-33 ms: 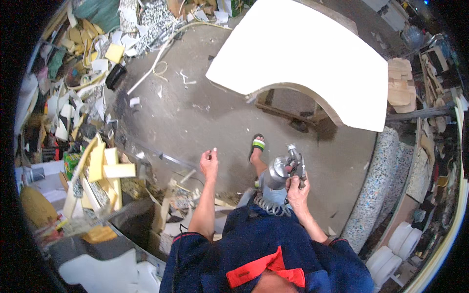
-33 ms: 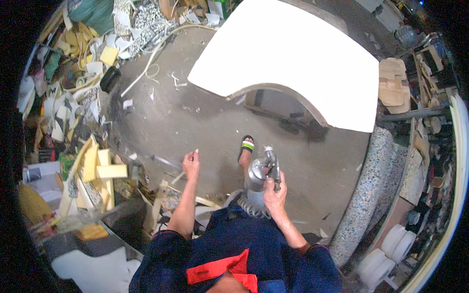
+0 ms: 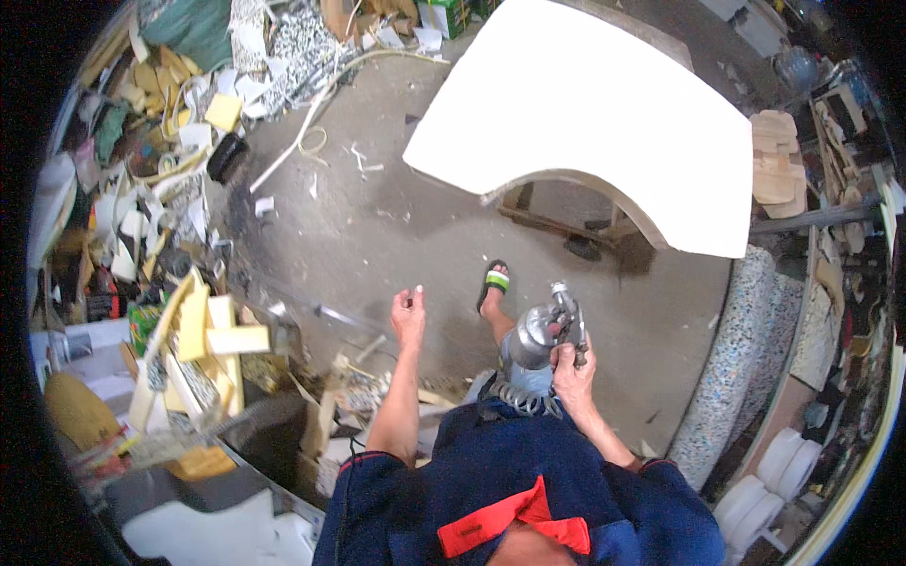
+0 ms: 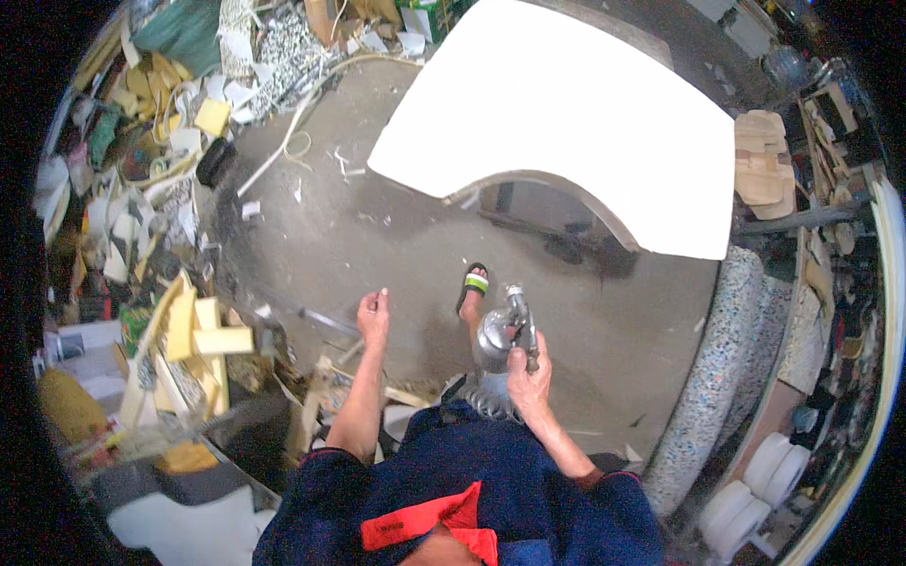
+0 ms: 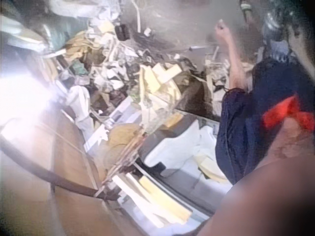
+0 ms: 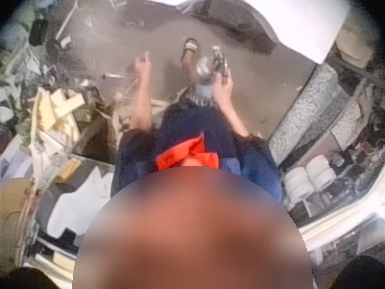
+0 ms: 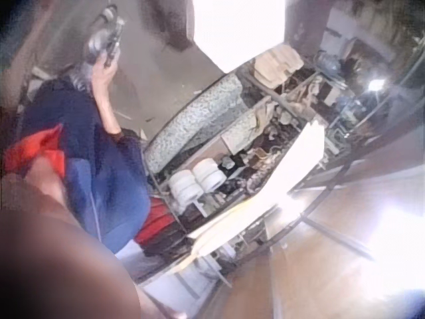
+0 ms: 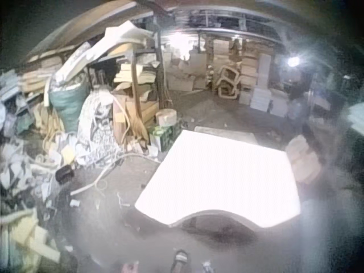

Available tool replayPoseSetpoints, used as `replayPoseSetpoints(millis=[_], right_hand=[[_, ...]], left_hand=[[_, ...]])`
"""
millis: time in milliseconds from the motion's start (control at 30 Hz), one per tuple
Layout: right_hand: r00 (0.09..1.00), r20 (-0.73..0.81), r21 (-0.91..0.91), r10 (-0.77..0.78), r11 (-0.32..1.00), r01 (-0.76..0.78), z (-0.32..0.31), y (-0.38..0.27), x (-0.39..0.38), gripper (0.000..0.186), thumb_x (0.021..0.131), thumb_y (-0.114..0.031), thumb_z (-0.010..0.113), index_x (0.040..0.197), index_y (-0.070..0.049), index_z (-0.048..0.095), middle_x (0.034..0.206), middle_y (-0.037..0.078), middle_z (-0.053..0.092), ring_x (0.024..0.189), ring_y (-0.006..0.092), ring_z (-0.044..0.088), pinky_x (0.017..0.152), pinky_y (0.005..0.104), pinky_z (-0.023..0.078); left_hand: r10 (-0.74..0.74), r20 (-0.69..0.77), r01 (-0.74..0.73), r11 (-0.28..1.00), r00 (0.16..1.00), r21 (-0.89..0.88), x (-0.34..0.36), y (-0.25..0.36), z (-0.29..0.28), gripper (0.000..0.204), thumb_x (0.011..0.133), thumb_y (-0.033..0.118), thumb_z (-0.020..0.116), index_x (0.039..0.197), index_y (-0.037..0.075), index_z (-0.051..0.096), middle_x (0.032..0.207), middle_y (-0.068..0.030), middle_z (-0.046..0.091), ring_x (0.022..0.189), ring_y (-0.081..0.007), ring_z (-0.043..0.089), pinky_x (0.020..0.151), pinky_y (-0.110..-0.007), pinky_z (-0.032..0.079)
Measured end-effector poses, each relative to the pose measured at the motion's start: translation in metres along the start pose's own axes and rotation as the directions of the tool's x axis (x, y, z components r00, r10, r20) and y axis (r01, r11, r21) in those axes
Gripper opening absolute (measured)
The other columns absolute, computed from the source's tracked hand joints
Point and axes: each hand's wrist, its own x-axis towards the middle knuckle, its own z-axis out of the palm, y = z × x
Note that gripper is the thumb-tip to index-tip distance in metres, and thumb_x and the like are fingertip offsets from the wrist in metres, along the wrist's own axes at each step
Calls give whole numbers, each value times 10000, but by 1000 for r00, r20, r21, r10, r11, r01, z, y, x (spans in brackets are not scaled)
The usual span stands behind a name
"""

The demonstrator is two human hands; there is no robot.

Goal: The person wipes a large white curved panel, sprays it with a paint sprayer, and then applies a white flexible strip along its edge. The person handles the panel and strip by hand and uses the sprayer to coat the surface.

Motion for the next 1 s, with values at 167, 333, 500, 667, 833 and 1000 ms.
replayPoseSetpoints(millis=[167,333,500,667,833,1000], right_hand=[[988,66,-15,-143,989,144,94,-19,52,518,907,-154,635,1369,29,491,1151,196,674,1063,250,662,917,395,514],[985,23,-116,-169,978,171,173,-47,80,609,900,-212,708,1390,51,460,1160,225,665,1062,332,673,918,407,513],[980,-181,-42,-82,996,75,262,-77,76,604,860,-130,697,1392,56,477,1203,234,658,1145,317,649,982,395,494],[836,-544,-13,-70,997,75,378,-71,70,546,862,-114,692,1350,70,528,1178,213,687,1100,269,668,968,385,506],[780,-623,98,60,995,2,457,-85,62,568,925,-261,713,1353,67,534,1118,176,723,1034,232,684,935,367,516],[744,-649,205,159,978,-30,495,-93,83,596,927,-327,720,1344,62,547,1060,156,739,991,220,693,913,371,523]], left_hand=[[38,240,-88,976,970,201,119,49,6,602,916,473,690,1211,-52,662,1144,-263,702,1078,-361,686,954,-431,514],[148,429,-378,765,891,521,219,29,-28,628,886,492,710,1206,-46,661,1121,-278,696,1068,-449,664,954,-477,518],[133,583,-538,584,802,607,314,0,-81,644,849,489,749,1206,-39,657,1164,-273,675,1110,-450,632,972,-492,503],[78,767,-681,523,637,512,452,-20,-89,711,781,493,814,1245,-15,634,1231,-284,646,1157,-452,609,1010,-489,483],[-157,805,-735,337,572,588,501,-41,-123,931,766,570,797,1429,1,473,1289,-278,620,1213,-436,591,1050,-478,465],[-466,716,-739,174,520,650,459,-61,-141,1165,743,636,775,1585,59,215,1520,-260,432,1320,-405,526,1095,-508,439]])
